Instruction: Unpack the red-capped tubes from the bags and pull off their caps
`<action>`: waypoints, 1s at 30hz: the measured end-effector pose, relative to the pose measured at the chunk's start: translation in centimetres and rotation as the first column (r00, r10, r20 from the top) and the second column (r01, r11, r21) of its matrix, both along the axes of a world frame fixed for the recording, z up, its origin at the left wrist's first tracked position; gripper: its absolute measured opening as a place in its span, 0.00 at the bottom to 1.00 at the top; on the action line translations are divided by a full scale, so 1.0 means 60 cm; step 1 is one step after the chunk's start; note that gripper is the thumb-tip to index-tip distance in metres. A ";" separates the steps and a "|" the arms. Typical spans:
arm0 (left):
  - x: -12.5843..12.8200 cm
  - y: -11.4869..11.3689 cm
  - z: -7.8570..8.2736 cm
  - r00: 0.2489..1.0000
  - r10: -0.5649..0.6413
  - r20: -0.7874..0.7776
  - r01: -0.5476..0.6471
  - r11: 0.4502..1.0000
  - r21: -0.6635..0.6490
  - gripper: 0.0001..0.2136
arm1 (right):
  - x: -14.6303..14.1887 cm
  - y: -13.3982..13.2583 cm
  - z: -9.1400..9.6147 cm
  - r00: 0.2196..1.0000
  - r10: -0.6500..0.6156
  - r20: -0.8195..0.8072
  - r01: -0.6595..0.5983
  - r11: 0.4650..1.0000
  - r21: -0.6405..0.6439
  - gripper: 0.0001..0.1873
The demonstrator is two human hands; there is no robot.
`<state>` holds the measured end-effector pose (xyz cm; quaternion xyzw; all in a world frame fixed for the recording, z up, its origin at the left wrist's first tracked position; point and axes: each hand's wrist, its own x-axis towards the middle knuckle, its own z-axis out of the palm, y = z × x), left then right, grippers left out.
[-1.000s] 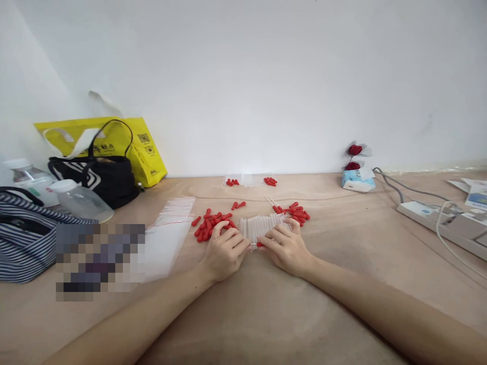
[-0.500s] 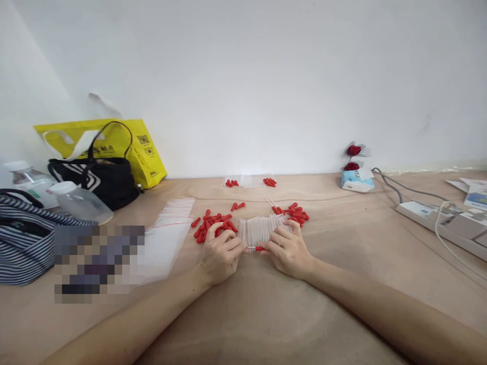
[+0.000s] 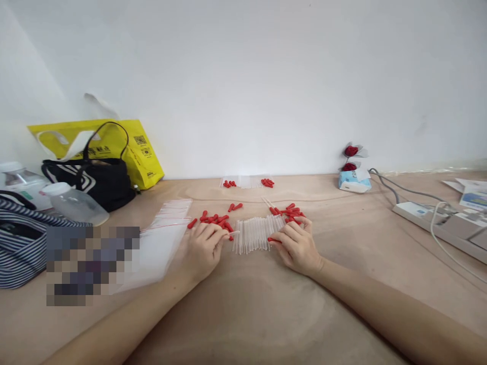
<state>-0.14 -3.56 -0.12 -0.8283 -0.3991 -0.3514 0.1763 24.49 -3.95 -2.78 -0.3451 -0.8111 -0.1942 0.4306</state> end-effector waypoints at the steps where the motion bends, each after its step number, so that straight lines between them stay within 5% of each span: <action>1: 0.002 0.002 0.006 1.000 0.000 0.028 0.001 0.999 -0.053 0.11 | 0.001 0.002 0.001 1.000 -0.001 -0.012 0.001 1.000 -0.002 0.08; 4: 0.016 0.013 0.029 0.996 -0.006 0.085 0.029 0.961 -0.275 0.15 | 0.001 0.006 0.001 0.998 -0.037 -0.041 0.036 0.999 -0.010 0.08; 6: 0.027 0.027 0.044 0.996 0.010 0.086 0.031 0.886 -0.463 0.14 | 0.000 0.008 0.001 0.995 -0.076 -0.058 0.075 0.997 -0.012 0.08; 11: 0.047 0.073 0.062 0.980 0.174 0.094 -0.013 0.532 -0.847 0.08 | 0.009 0.020 0.001 0.977 -0.180 -0.116 0.176 0.983 -0.046 0.06; 13: 0.054 0.087 0.063 0.971 0.229 0.062 -0.047 0.442 -0.896 0.07 | 0.018 0.029 0.000 0.964 -0.219 -0.152 0.210 0.975 -0.075 0.05; 19: 0.075 0.104 0.057 0.960 0.278 -0.034 -0.157 0.436 -0.886 0.03 | 0.039 0.054 -0.007 0.922 -0.319 -0.221 0.288 0.944 -0.160 0.06; 30: 0.096 0.099 0.054 0.951 0.273 -0.148 -0.257 0.424 -0.869 0.20 | 0.031 0.051 -0.005 0.933 -0.301 -0.198 0.274 0.950 -0.150 0.05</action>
